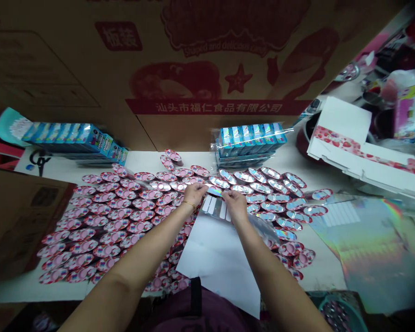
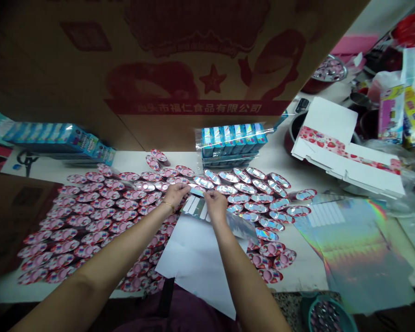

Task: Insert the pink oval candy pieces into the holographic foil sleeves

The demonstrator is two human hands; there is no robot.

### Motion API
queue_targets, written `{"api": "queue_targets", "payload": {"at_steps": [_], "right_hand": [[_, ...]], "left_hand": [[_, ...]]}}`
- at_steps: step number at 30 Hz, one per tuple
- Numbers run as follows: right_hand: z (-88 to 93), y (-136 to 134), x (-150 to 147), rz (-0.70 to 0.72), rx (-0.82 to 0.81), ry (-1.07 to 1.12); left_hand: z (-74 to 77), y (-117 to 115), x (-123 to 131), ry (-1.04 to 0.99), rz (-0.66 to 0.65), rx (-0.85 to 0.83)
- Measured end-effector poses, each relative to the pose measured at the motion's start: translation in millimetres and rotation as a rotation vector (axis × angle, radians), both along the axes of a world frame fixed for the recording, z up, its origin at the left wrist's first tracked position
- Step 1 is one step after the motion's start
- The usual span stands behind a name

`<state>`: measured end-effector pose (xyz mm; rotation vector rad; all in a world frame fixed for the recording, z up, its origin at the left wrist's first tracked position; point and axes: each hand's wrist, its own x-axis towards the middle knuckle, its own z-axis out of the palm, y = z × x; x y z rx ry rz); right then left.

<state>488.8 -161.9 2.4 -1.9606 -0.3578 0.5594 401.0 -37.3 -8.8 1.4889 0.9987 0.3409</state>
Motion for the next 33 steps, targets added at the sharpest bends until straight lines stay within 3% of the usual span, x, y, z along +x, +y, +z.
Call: {"api": "queue_targets", "payload": {"at_steps": [5,9,13,18,20,23,27,33], "right_hand": [[-10.6,8,-1,-0.011,-0.221,-0.380],[-14.6,13,-2,0.026,-0.323,-0.523],[-16.9,18,0,0.088,-0.370,-0.559],[-7.5,7,11,0.049,-0.402,-0.498],[-0.9,-7,16,0.143,-0.333,-0.526],[3.7,-28,18,0.412,-0.215,-0.668],[-8.3,-38,5,0.612,-0.292,-0.868],[-33.2,-39,-19,0.647,-0.329,-1.064]], "left_hand": [[-5.7,4,13,0.185,-0.086,0.502],[-4.4,1,18,0.232,-0.189,0.642],[-1.3,1,18,0.308,-0.180,0.671],[7.0,3,14,0.357,-0.128,0.679],[12.2,-2,9,0.273,-0.223,0.740],[19.8,-17,-2,0.227,-0.471,0.814],[22.5,-29,-13,0.327,-0.579,0.817],[12.9,-23,-17,0.162,-0.519,0.630]]}}
